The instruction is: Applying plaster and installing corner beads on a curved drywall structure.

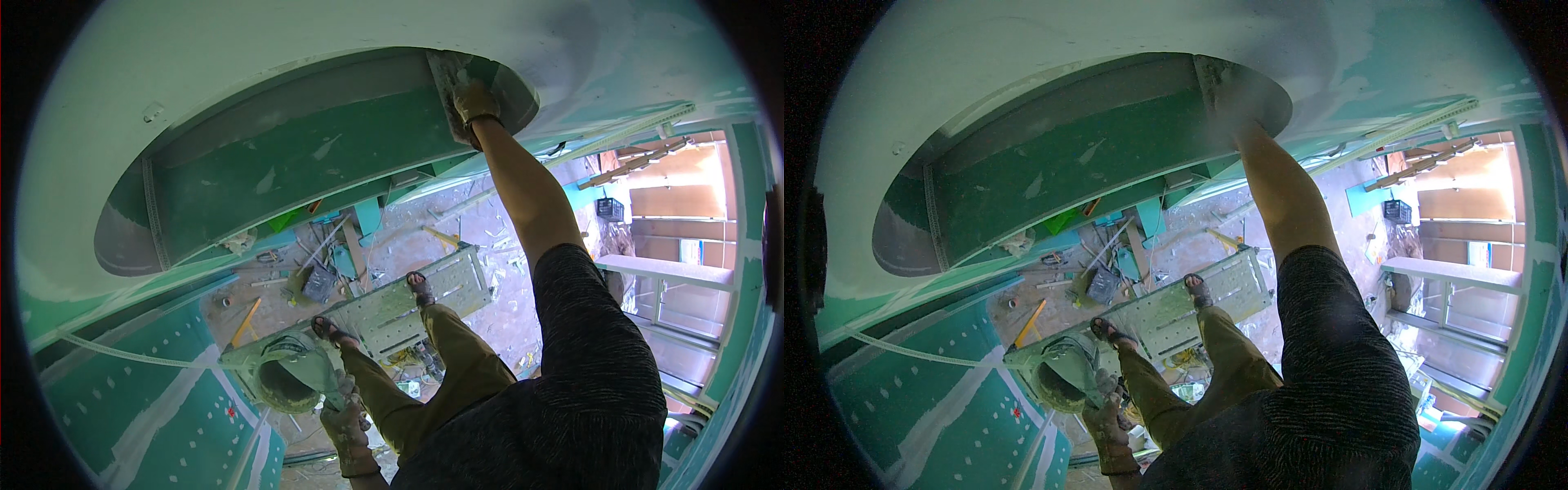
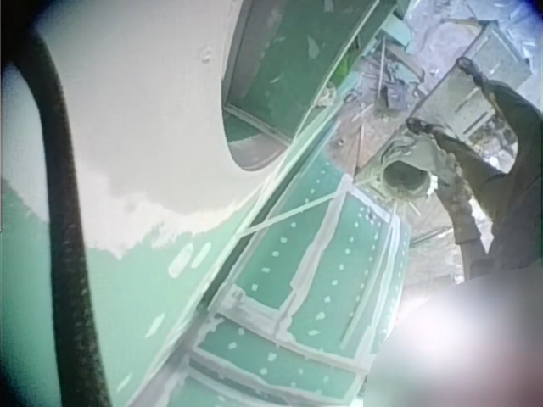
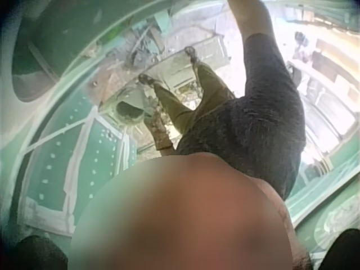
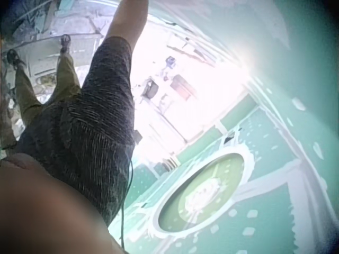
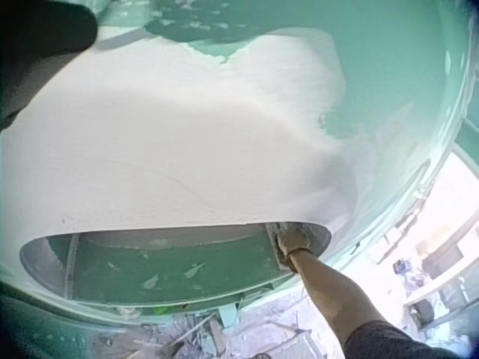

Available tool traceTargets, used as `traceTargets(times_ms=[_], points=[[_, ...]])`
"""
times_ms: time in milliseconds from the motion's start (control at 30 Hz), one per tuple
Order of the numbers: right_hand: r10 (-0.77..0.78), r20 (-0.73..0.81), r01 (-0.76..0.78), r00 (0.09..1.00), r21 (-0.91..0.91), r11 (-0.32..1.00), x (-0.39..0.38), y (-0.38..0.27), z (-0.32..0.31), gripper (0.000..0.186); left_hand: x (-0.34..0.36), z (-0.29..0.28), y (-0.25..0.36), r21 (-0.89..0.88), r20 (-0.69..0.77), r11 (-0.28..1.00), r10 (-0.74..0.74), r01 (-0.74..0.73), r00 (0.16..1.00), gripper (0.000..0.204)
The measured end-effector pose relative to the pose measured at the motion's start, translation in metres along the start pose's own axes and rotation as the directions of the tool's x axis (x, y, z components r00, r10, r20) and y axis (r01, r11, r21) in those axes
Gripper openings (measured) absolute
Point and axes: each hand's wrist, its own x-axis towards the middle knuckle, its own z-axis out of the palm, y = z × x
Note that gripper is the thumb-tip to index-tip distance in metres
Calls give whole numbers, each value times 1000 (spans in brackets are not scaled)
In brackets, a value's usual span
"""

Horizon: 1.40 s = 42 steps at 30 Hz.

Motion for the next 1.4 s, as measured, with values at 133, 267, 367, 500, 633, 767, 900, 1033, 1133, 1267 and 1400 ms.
traceTargets(times_ms=[133,267,367,500,633,767,900,1033,1133,1267,1400], points=[[-71,141,91,988,-143,985,41,15,21,45,4,-6,-9,22,-7,1000,-18,18,1000,49],[-219,55,220,974,-455,863,47,27,50,50,15,-13,-20,31,29,999,-15,14,999,51],[81,-170,-75,982,40,996,40,25,55,51,24,-12,-24,-141,42,988,75,-69,996,52],[79,-215,-82,973,-5,997,42,19,38,56,14,-16,-18,-72,63,997,40,-36,997,56],[86,-70,-86,994,6,996,43,19,32,55,9,-17,-10,-64,70,997,-48,53,996,54],[49,-425,-80,904,-54,995,41,15,35,49,18,-15,-15,-65,106,998,-3,10,994,53],[37,-68,-38,997,-18,999,31,11,11,49,22,-26,-33,-91,107,995,38,-28,994,61],[72,-73,-77,995,-63,995,-18,9,-17,49,40,-37,-48,-196,175,981,43,-8,984,56],[208,98,-215,973,69,974,-60,9,-36,50,51,-48,-45,-320,255,942,-20,104,967,55],[216,105,-230,971,156,961,-118,16,-61,48,38,-54,-28,-11,171,1000,-1,3,985,53],[106,159,-128,982,133,983,-165,21,-90,46,34,-45,-5,7,193,989,141,-145,971,42]])
